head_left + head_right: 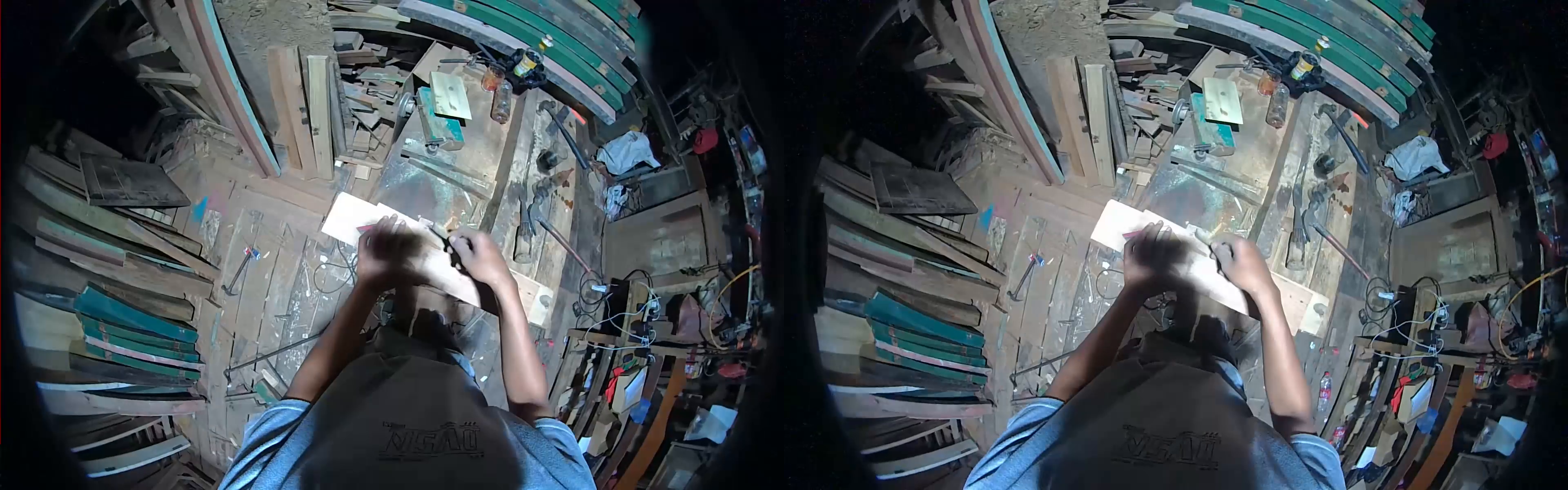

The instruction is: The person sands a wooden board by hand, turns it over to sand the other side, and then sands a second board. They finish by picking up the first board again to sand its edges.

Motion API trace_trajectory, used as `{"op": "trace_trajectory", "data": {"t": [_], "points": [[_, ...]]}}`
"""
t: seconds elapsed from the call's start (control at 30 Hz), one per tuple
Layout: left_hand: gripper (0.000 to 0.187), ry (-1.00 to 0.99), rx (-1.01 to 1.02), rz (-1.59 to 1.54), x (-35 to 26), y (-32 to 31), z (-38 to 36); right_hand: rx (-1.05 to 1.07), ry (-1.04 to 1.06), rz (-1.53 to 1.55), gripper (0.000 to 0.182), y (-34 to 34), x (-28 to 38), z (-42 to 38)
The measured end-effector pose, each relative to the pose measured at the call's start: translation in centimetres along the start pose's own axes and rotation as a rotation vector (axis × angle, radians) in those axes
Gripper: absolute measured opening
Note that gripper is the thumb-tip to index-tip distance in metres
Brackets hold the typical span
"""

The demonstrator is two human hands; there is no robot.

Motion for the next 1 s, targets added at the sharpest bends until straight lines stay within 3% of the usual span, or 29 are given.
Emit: {"op": "trace_trajectory", "data": {"t": [0.03, 0.07, 0.13, 0.33, 0.47, 0.5, 0.6, 0.8, 1.0], "points": [[0.126, -0.017, -0.022, -0.023, 0.3, -0.2, 0.0, -0.128, 0.288, -0.253, 0.023, 0.3, 1.7, -0.4], [0.130, -0.033, -0.042, -0.046, 0.4, -0.3, -0.2, -0.074, 0.198, -0.419, 0.023, 0.1, 1.9, -0.6], [0.135, -0.007, -0.072, -0.122, 0.7, -0.5, -0.4, -0.094, 0.282, -0.530, 0.022, -0.3, 1.5, 0.1], [0.143, 0.008, -0.069, -0.100, 1.0, -0.5, -0.2, 0.122, 0.329, -0.753, 0.017, -0.7, 1.7, 3.6], [0.140, -0.055, -0.189, -0.133, 1.2, -0.6, -0.4, 0.191, 0.467, -0.767, 0.018, -0.7, 3.4, 5.6], [0.138, -0.066, -0.230, -0.168, 1.0, -0.3, -0.1, 0.268, 0.420, -0.844, 0.014, -0.7, 4.4, 6.1], [0.136, -0.058, -0.129, -0.079, 0.8, -0.1, 0.3, 0.468, 0.389, -0.912, 0.015, -1.7, 5.0, 7.3], [0.126, -0.051, -0.064, 0.053, 1.2, -1.6, -1.1, 0.380, 0.565, -0.878, 0.021, -3.7, 5.7, 8.6], [0.129, -0.009, -0.054, 0.018, 1.0, -1.0, -0.7, 0.495, 0.555, -0.977, 0.025, -4.3, 6.5, 10.2]]}}
Point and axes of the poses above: each hand's wrist, its own z-axis towards the middle knuckle, its own y-axis out of the back of the hand, x = y × z, the point moved 4 cm from there along z, towards the middle knuckle, and after that the axes turned 12 degrees about -x, right-handed, at the moved point
